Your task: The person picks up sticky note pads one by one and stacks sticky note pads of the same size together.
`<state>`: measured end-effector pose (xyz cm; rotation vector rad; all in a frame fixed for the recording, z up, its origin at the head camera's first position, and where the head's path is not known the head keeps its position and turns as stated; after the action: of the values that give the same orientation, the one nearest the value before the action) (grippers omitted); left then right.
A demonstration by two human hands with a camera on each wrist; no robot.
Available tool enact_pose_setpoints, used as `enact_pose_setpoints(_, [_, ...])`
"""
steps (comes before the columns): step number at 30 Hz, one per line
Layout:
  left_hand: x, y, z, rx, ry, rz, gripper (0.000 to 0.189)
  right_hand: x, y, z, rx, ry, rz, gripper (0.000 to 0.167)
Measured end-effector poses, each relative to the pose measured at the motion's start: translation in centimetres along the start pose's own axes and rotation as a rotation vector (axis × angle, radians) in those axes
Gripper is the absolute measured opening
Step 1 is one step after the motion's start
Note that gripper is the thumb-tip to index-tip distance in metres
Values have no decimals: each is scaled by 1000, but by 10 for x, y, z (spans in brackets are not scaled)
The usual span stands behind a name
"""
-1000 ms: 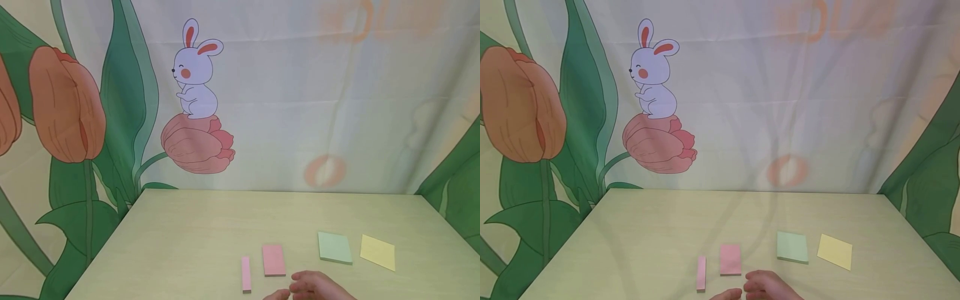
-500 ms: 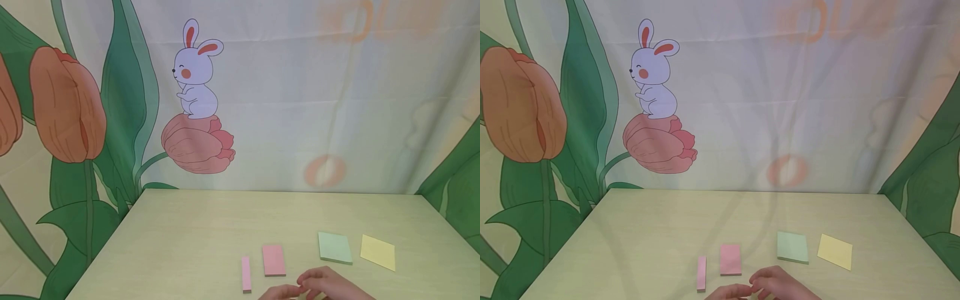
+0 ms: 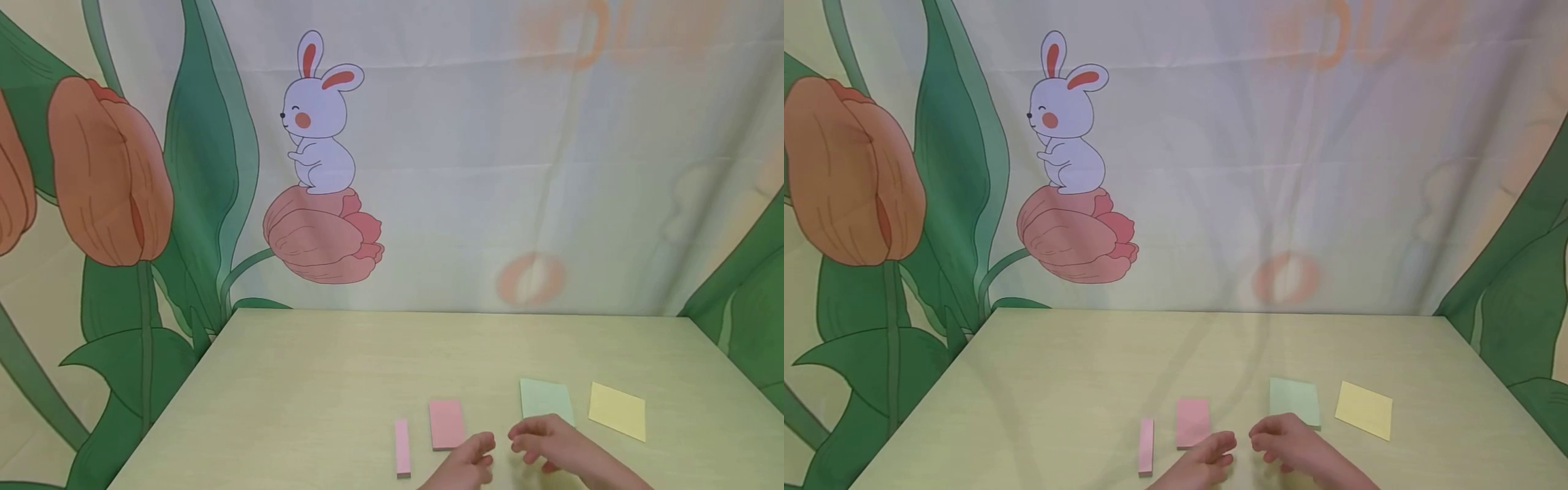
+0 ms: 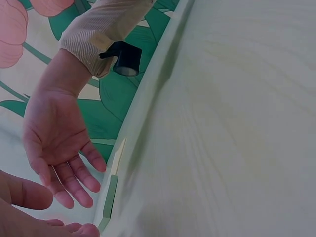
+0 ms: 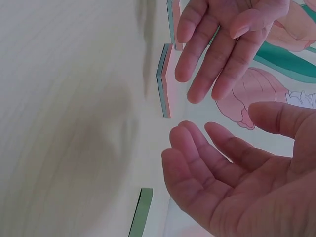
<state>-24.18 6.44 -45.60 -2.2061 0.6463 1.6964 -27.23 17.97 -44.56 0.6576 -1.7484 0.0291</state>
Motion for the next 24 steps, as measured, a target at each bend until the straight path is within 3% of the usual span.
enact_pose_setpoints(5, [-8, 0, 6, -39, -35, 58, 57, 4, 12, -1, -62, 26, -15, 37])
enact_pose_setpoints(8, [-8, 0, 10, -69, -23, 84, 59, 2, 20, -1, -114, 17, -18, 38])
enact_pose_setpoints(11, [-5, -1, 16, -77, -2, 55, 60, 0, 28, 1, -169, 10, -18, 38])
enact_pose_setpoints(15, [-8, -3, 21, -87, -22, 46, 61, -3, 39, 2, -237, -4, -13, 38])
enact_pose_setpoints(24, [-11, -12, 34, -99, -41, 16, 61, -9, 54, 4, -300, -22, -12, 50])
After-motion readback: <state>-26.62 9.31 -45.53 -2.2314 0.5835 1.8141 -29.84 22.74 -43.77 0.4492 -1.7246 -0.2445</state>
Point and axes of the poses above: each hand's wrist, its own z-axis towards the middle knuckle, its own y-axis out of the back of the hand, x = y × z, the point moved 9 cm from there along z, towards the middle knuckle, and after that the axes turned 5 degrees about z, right-handed, at the moved point
